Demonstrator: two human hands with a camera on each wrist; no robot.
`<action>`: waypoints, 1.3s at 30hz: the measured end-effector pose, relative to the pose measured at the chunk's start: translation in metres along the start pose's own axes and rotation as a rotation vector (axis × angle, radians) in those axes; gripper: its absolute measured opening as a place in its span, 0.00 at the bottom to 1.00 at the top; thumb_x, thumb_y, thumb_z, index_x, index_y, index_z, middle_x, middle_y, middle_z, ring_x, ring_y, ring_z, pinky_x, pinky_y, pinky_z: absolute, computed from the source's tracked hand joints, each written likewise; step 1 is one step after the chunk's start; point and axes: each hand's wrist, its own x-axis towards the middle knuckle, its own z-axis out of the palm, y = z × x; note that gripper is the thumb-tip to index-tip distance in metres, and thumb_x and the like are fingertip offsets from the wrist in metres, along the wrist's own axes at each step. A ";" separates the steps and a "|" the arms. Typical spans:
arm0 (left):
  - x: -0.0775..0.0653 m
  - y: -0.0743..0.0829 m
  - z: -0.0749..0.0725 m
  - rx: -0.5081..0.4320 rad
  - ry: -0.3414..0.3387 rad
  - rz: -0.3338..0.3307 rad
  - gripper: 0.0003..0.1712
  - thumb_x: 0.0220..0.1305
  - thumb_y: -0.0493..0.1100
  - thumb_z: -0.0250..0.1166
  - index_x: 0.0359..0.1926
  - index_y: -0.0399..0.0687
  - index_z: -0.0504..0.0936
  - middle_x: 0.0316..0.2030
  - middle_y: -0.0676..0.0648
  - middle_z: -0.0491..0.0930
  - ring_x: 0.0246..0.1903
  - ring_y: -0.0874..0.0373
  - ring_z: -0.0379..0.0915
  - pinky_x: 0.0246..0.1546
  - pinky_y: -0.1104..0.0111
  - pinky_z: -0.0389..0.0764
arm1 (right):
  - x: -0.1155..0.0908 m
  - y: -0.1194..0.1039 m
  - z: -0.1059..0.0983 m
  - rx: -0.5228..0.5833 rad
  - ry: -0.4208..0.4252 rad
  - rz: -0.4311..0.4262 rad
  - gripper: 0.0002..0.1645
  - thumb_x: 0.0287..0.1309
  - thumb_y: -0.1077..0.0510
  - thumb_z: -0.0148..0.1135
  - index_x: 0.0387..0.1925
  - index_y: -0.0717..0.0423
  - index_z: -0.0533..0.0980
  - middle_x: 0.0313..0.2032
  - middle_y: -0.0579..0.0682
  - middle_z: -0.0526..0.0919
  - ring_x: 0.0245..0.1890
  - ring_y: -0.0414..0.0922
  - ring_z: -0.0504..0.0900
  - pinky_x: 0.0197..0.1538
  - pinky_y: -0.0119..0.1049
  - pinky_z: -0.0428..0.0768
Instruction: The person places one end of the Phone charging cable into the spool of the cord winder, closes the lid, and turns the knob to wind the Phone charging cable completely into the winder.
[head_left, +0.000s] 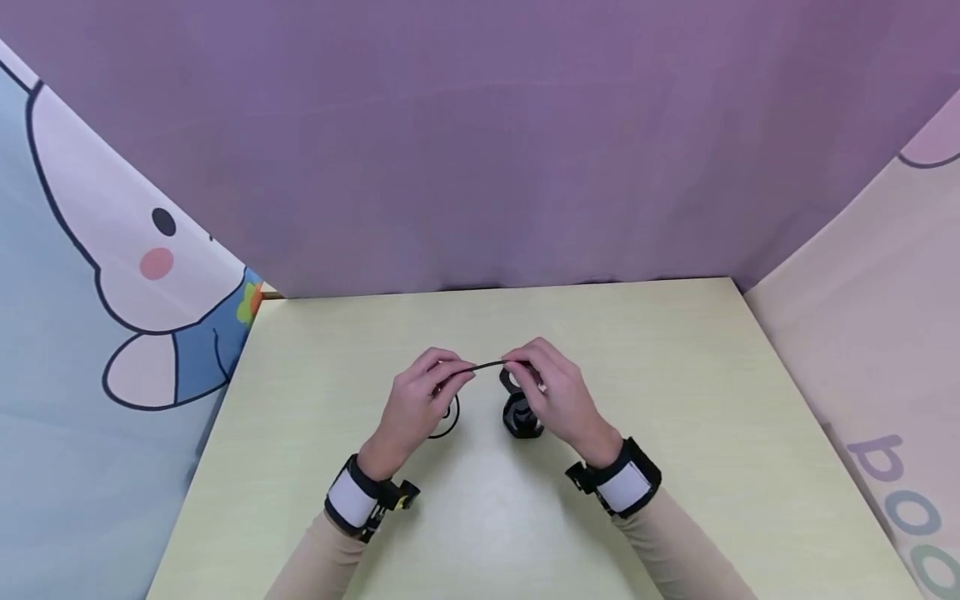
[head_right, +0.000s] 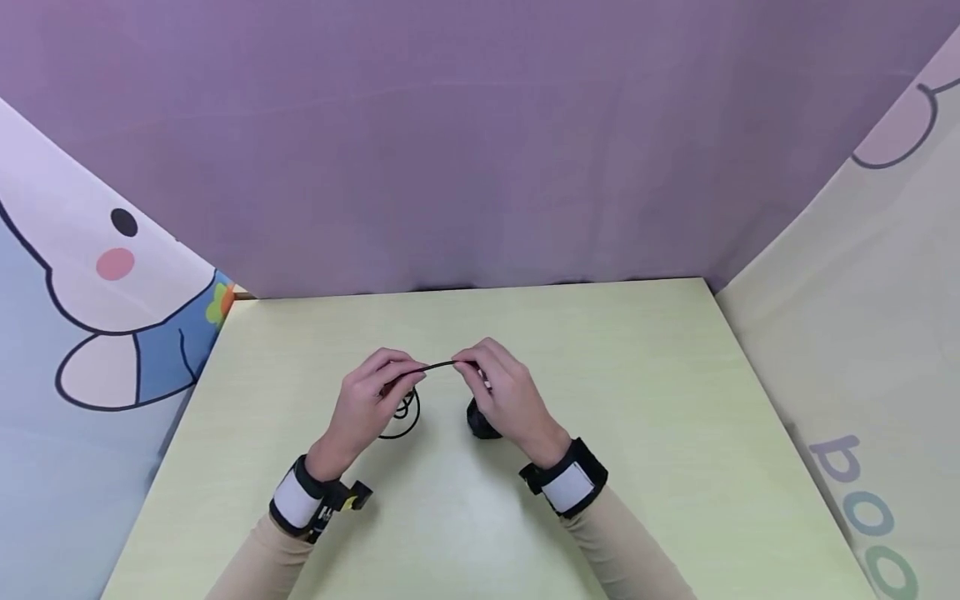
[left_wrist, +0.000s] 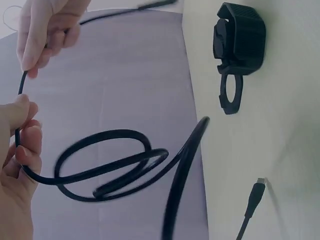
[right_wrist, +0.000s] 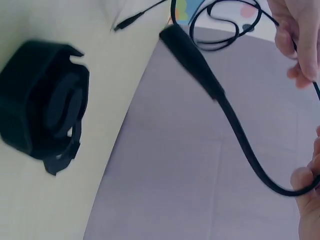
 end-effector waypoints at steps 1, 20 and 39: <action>0.000 0.000 0.000 0.005 -0.004 -0.002 0.08 0.58 0.31 0.75 0.40 0.39 0.90 0.38 0.47 0.82 0.27 0.62 0.75 0.25 0.78 0.76 | 0.000 0.001 -0.002 -0.007 0.002 -0.006 0.08 0.63 0.70 0.67 0.44 0.62 0.81 0.34 0.49 0.81 0.30 0.39 0.76 0.34 0.23 0.76; -0.007 -0.012 -0.007 0.109 -0.017 0.003 0.06 0.57 0.32 0.77 0.36 0.39 0.88 0.36 0.47 0.82 0.27 0.62 0.76 0.27 0.76 0.80 | -0.011 0.025 -0.046 -0.140 0.112 0.032 0.05 0.64 0.68 0.67 0.41 0.63 0.83 0.34 0.52 0.83 0.34 0.44 0.78 0.35 0.29 0.74; -0.017 -0.023 -0.020 0.186 -0.080 0.006 0.07 0.60 0.39 0.77 0.34 0.41 0.88 0.34 0.49 0.80 0.26 0.64 0.75 0.27 0.76 0.80 | -0.022 0.042 -0.074 -0.219 0.183 0.037 0.15 0.52 0.79 0.70 0.40 0.65 0.83 0.32 0.55 0.82 0.29 0.43 0.71 0.32 0.29 0.69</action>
